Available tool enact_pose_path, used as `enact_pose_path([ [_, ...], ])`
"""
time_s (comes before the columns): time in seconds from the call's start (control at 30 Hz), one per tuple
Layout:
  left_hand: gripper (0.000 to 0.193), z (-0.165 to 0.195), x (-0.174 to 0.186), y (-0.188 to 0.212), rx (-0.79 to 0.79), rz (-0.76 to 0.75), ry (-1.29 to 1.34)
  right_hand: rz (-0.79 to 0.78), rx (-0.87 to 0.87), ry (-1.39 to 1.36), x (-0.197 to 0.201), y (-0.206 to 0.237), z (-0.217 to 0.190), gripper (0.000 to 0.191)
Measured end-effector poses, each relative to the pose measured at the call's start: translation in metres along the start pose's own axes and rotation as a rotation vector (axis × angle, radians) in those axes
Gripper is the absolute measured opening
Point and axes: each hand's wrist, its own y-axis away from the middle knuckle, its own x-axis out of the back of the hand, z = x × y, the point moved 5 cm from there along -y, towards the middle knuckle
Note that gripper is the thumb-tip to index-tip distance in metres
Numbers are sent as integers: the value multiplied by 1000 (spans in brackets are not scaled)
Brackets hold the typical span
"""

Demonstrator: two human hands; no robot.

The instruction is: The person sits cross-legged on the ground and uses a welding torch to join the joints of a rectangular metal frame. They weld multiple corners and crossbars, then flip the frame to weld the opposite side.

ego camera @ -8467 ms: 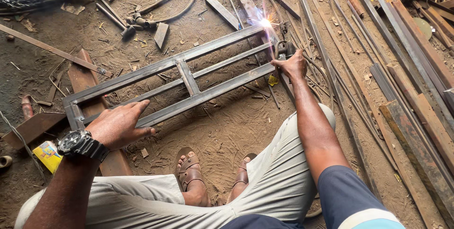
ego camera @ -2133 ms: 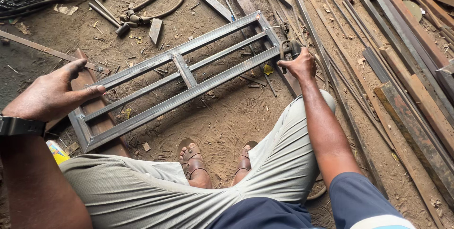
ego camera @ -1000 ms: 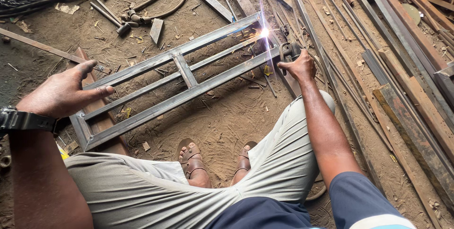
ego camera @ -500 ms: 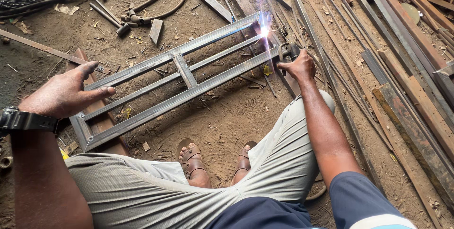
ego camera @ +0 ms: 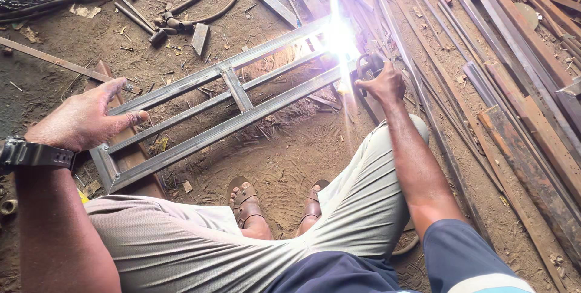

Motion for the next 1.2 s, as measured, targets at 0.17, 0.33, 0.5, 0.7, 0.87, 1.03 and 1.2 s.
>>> enact_pose_path([
  [0.17,104,-3,-1,-2,-21,7,-20,41,-5,-10,6,2,-4,97],
  [0.33,105,-3,-2,-3,-25,-3,-31,19,-25,5,2,2,-3,103],
  [0.5,105,0,-1,-1,-40,3,-27,-6,-25,24,-4,-2,2,103],
  [0.7,104,4,0,1,3,-34,-41,-4,-2,60,-12,-8,7,107],
  [0.87,103,2,-1,1,20,-55,-17,8,-11,55,-11,-9,8,112],
  [1.03,103,4,-2,0,-34,-16,-38,-41,-60,34,-13,-8,9,106],
  [1.2,103,3,-3,0,3,-46,-19,-38,-55,29,-12,-7,8,109],
])
